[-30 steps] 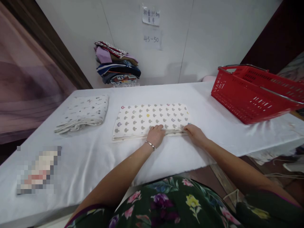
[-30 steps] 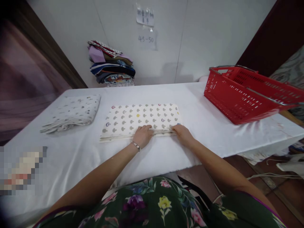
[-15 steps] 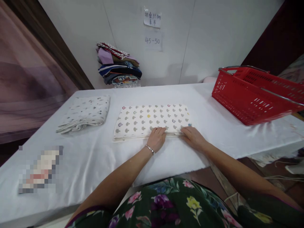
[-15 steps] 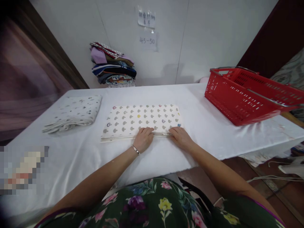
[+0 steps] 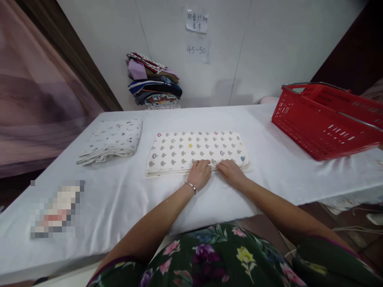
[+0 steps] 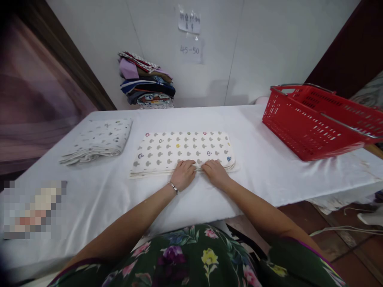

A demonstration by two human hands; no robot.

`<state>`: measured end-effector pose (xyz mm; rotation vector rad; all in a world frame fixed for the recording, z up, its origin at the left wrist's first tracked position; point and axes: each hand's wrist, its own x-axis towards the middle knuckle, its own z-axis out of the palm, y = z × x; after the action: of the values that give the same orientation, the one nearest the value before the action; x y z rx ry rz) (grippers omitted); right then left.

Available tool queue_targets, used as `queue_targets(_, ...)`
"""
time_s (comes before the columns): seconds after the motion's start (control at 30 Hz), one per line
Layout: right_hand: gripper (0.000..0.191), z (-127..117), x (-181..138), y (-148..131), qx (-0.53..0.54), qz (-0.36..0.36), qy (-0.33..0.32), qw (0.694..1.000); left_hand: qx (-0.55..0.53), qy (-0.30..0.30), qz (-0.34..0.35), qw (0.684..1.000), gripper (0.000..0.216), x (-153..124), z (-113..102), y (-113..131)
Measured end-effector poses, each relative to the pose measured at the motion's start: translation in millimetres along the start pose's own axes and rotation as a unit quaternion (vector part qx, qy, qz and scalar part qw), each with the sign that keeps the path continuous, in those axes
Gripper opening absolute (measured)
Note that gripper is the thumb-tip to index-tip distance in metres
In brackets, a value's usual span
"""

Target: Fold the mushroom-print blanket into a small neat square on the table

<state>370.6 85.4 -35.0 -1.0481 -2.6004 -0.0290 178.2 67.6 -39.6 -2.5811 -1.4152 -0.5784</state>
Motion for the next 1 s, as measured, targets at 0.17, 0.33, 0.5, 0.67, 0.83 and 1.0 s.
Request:
queue_targets(0.17, 0.018, 0, -1, 4, 0.043, 0.014, 0.006, 0.999, -0.018, 0.0, -0.009, 1.0, 0.011, -2, -2, -2)
queue_targets(0.33, 0.02, -4, 3, -3, 0.029, 0.006, -0.001, 1.0, 0.002, 0.0, -0.006, 1.0, 0.014, -1, 3, -1)
queue_targets(0.5, 0.023, 4, 9, -16, 0.021, -0.015, 0.02, 0.999, 0.016, -0.013, 0.014, 1.0, 0.018, -3, 6, 0)
queue_targets(0.67, 0.017, 16, 11, -15, 0.017, -0.042, 0.031, 0.998, 0.026, -0.029, 0.017, 0.999, 0.019, -6, 8, 0)
queue_targets(0.83, 0.017, 15, 10, -13, 0.031, -0.041, 0.038, 0.998, 0.031, -0.044, 0.011, 0.999, 0.019, -4, 4, 5)
queue_targets(1.0, 0.014, 15, 10, -13, 0.026, -0.052, 0.045, 0.997, 0.051, -0.047, -0.026, 0.997, 0.018, -6, -5, 6)
